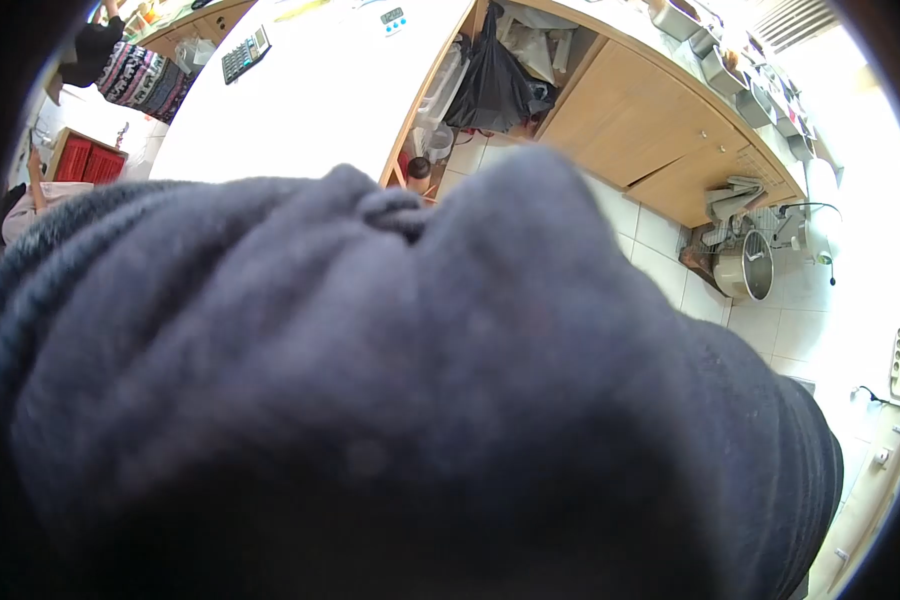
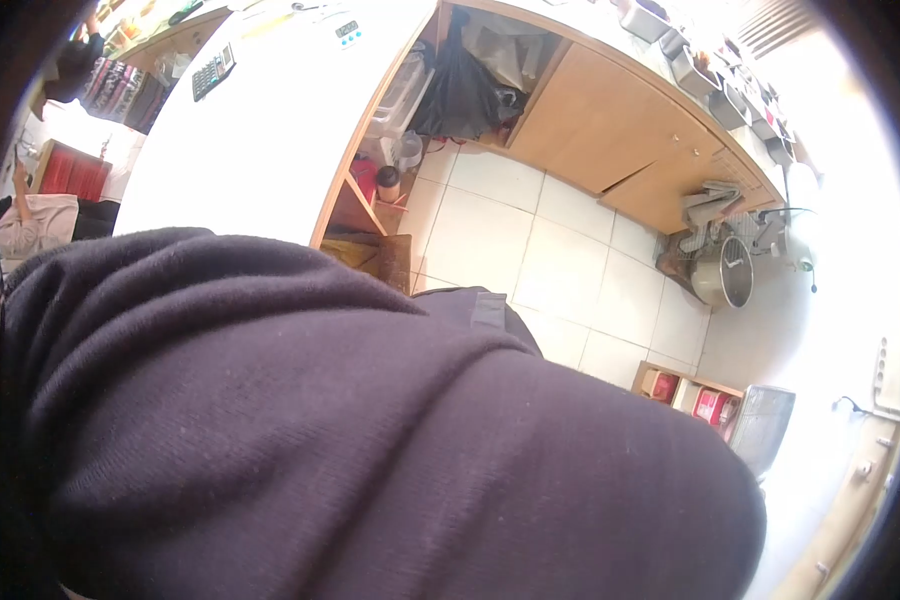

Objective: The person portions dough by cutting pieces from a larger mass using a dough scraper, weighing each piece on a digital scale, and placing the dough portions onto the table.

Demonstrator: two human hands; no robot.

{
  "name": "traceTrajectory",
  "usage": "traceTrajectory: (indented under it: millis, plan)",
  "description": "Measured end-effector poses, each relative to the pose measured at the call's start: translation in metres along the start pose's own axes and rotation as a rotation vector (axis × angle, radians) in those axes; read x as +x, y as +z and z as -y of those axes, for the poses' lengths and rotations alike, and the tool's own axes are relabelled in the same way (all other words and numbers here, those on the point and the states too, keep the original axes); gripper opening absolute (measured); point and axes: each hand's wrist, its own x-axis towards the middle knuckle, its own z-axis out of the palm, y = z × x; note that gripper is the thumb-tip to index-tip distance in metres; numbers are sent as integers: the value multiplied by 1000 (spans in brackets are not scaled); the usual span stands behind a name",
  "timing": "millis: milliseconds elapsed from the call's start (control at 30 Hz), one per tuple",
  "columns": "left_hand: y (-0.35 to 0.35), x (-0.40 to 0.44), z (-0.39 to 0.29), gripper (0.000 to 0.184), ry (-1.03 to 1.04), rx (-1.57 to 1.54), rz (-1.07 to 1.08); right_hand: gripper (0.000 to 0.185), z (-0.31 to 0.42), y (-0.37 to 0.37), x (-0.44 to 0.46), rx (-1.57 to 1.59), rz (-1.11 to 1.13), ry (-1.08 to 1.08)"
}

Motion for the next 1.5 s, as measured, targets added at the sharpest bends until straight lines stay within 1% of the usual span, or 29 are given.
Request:
traceTrajectory:
  millis: [167, 233, 267, 333, 367, 400, 433, 467, 500, 567, 667, 700, 733, 767, 800, 833, 900, 933, 967, 1033, 1067, 1133, 1233, 1267, 1333, 1367, 1433, 1467, 1500]
  plan:
    - [18, 3, -11, 28, 30, 53, -66, 31, -1, 12, 3, 0, -3, -23]
    - [24, 8, -20, 27, 80, 113, -111, 30, 1, 13, 0, -11, -10, -43]
    - [22, 10, -24, 25, 326, 328, -120, 30, -4, 16, -10, -29, -6, -39]
    - [9, 9, 3, 60, 264, 275, 42, 30, -8, 24, -21, -59, 16, -66]
    - [11, 10, 11, 80, 246, 237, 38, 30, -8, 24, -38, -59, 36, -80]
    - [10, 9, 13, 74, 119, 233, 48, 30, -7, 26, -56, -36, 60, -62]
    - [9, 10, 14, 71, 99, 211, 49, 29, -3, 23, -82, -13, 84, -17]
    - [9, 9, 17, 69, 80, 181, 52, 31, 7, 21, -111, 20, 195, 100]
    - [9, 7, 19, 67, 69, 176, 62, 32, 18, 21, -138, 59, 185, 190]
    - [9, 6, 18, 65, 48, 162, 88, 35, 24, 37, -167, 24, 206, 371]
    - [6, 10, 10, 65, 48, 67, 108, 37, 26, 44, -192, 95, 204, 473]
    - [0, 17, 5, 60, 103, 140, 114, 38, 28, 43, -194, 118, 194, 516]
    - [1, 18, 13, 51, 120, 137, 114, 38, 29, 41, -193, 143, 184, 544]
    - [4, 14, 19, 44, -15, 13, 121, 39, 29, 48, -198, 156, 92, 528]
    - [4, 13, 20, 40, -43, 0, 127, 40, 30, 56, -203, 183, 6, 493]
    - [4, 6, 24, 38, -5, 71, 101, 42, 35, 54, -206, 287, 84, 650]
    - [-3, -2, 27, 42, -40, 81, 94, 41, 29, 75, -234, 448, -53, 702]
    - [-2, -2, 28, 44, -50, 77, 90, 40, 31, 78, -244, 511, -76, 801]
    - [2, -3, 28, 46, -54, 63, 87, 42, 26, 93, -259, 508, -124, 749]
    - [9, 0, 32, 50, -41, 2, 95, 42, 40, 107, -265, 491, -36, 922]
    - [8, 1, 34, 52, -24, -44, 108, 41, 48, 122, -267, 456, -123, 794]
    - [0, 4, 31, 45, -87, -67, 122, 39, 66, 119, -249, 626, 25, 901]
    - [-6, 6, 25, 36, -169, -104, 124, 40, 66, 125, -228, 532, 296, 863]
    - [-7, 7, 24, 34, -199, -112, 126, 40, 62, 130, -222, 487, 336, 802]
    - [-7, 7, 26, 32, -157, -120, 110, 41, 50, 146, -212, 398, 413, 683]
    - [-6, 7, 27, 31, -136, -125, 103, 41, 51, 154, -208, 370, 440, 687]
    - [-11, 2, 30, 29, -221, -171, 169, 40, 68, 164, -205, 324, 490, 708]
    - [-9, 1, 31, 29, -254, -197, 195, 39, 82, 167, -212, 297, 480, 727]
    - [-10, 1, 29, 28, -268, -204, 249, 37, 94, 181, -231, 316, 222, 673]
